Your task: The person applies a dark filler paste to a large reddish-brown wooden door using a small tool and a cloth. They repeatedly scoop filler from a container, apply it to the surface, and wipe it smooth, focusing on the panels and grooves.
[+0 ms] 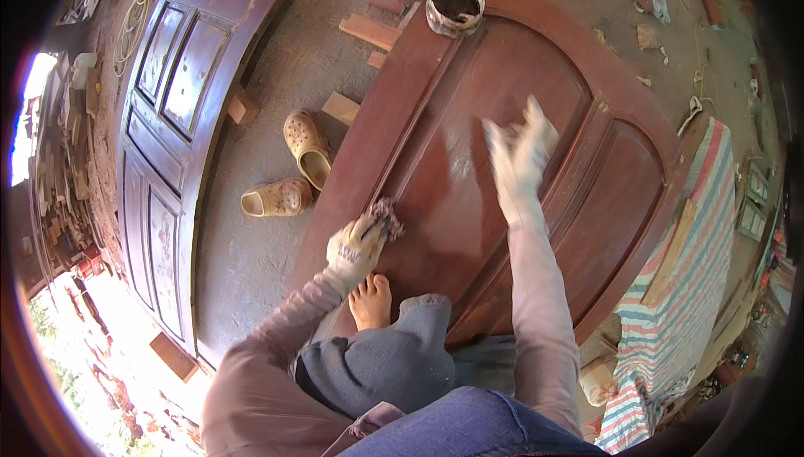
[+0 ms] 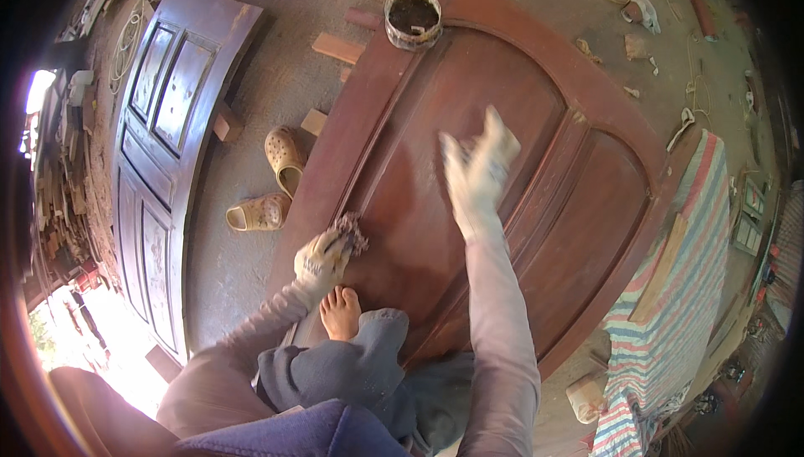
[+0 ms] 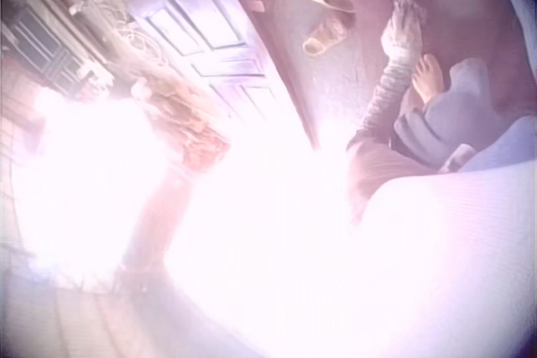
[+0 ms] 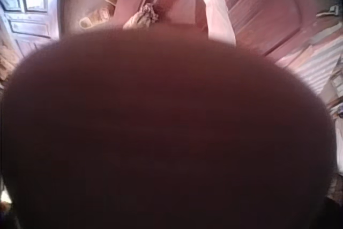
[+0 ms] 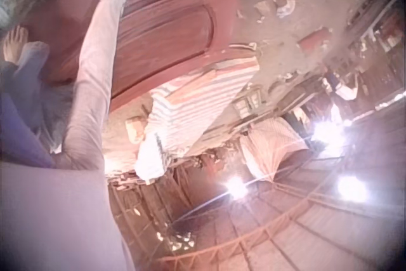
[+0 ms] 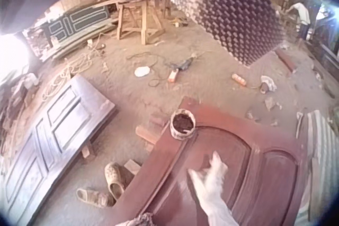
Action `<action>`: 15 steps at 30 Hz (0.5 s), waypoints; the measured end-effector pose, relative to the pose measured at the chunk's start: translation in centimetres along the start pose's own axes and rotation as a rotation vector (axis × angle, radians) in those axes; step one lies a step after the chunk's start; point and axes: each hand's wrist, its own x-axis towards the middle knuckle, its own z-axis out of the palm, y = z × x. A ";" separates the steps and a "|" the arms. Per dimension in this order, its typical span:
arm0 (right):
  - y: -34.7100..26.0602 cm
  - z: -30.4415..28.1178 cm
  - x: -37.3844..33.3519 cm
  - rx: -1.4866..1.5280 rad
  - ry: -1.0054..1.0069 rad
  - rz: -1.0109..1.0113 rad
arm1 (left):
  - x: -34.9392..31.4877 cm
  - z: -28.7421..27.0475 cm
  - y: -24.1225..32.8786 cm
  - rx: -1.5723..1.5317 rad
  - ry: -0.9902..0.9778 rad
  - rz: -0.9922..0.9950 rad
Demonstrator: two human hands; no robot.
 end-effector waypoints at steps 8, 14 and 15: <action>-5.2 13.7 14.2 -0.002 0.039 0.014 | 7.8 0.5 1.5 -0.083 0.077 -0.137; -4.2 12.4 20.4 -0.210 -0.036 0.090 | 19.9 3.4 2.3 -0.151 0.088 -0.046; -2.2 11.2 21.1 -0.182 -0.002 0.032 | 23.3 3.9 3.0 -0.158 0.058 -0.031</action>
